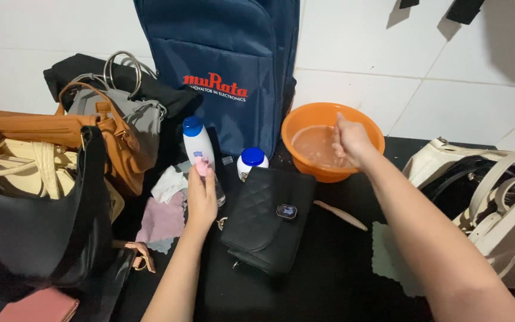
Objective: Cleaning a black leather bag using a toothbrush and a cloth with soapy water.
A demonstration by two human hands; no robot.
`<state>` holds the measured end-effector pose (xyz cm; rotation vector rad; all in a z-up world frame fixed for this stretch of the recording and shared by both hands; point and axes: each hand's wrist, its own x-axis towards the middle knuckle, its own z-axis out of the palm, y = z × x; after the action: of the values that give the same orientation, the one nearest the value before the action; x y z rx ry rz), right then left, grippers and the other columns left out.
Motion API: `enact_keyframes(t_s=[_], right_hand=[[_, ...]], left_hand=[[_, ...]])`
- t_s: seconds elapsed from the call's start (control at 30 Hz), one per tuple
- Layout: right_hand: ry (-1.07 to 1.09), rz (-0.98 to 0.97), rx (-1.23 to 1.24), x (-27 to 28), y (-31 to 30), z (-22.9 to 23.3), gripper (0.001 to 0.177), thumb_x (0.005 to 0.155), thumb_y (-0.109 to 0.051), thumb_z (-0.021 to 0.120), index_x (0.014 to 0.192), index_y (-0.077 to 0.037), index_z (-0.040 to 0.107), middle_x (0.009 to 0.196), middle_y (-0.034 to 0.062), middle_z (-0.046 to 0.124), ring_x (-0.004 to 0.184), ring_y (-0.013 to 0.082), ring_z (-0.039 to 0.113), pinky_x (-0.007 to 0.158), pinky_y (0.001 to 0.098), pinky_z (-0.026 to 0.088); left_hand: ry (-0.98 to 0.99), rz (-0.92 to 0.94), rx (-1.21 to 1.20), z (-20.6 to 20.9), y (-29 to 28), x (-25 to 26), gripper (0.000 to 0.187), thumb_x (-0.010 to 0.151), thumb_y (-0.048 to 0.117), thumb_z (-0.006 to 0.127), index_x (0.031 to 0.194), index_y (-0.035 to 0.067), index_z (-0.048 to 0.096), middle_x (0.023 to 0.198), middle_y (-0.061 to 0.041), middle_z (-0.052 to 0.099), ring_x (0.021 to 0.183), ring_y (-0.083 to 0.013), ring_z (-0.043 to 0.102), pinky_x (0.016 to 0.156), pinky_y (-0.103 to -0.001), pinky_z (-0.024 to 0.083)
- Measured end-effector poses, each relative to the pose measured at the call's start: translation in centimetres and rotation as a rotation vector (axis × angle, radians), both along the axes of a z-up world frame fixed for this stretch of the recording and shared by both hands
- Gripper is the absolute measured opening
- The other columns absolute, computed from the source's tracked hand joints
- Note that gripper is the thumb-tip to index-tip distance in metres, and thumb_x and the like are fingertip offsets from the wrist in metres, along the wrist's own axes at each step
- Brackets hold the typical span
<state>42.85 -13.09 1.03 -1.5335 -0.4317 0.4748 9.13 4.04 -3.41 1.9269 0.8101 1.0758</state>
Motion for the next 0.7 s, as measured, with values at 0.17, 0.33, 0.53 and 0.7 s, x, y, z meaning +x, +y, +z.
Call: enact_keyframes(t_s=[0.17,0.33,0.53,0.7], right_hand=[[-0.418,0.346,-0.580,1.6,-0.8,7.7,0.040,0.101,-0.027,0.057,0.121,0.007,0.059,0.097,0.0285,0.070,0.076,0.0318,0.066,0.058,0.0420,0.054],[-0.451,0.352,-0.563,-5.6,-4.4,21.2,0.033,0.107,-0.019,0.047,0.137,-0.006,0.053,0.130,0.0122,0.069,0.114,0.0267,0.068,0.094,0.0448,0.055],[0.331,0.216,0.198,4.6,-1.5,5.8,0.037,0.097,0.001,0.045,0.131,0.002,0.060,0.130,0.0217,0.065,0.121,0.0434,0.064,0.083,0.0635,0.060],[-0.532,0.312,-0.807,-7.6,-4.6,17.2,0.038,0.110,-0.029,0.038,0.107,-0.003,0.066,0.164,-0.0097,0.049,0.130,0.0193,0.058,0.107,0.0407,0.048]], left_hand=[[0.035,-0.041,0.030,-0.3,0.3,0.3,0.039,0.111,0.030,0.046,0.136,0.001,0.049,0.123,-0.026,0.059,0.120,-0.0434,0.061,0.104,-0.052,0.048],[0.056,-0.077,0.019,-1.8,0.9,0.0,0.060,0.103,0.038,0.051,0.151,0.006,0.034,0.152,-0.021,0.044,0.139,-0.0361,0.045,0.116,-0.046,0.035],[-0.013,0.142,0.254,-0.8,-2.5,-2.6,0.065,0.099,0.035,0.061,0.149,0.003,0.034,0.148,-0.025,0.038,0.141,-0.0403,0.034,0.118,-0.055,0.027],[0.039,0.051,0.248,1.2,-5.7,-4.1,0.036,0.099,0.023,0.058,0.129,0.004,0.054,0.123,-0.016,0.057,0.116,-0.0306,0.052,0.101,-0.044,0.041]])
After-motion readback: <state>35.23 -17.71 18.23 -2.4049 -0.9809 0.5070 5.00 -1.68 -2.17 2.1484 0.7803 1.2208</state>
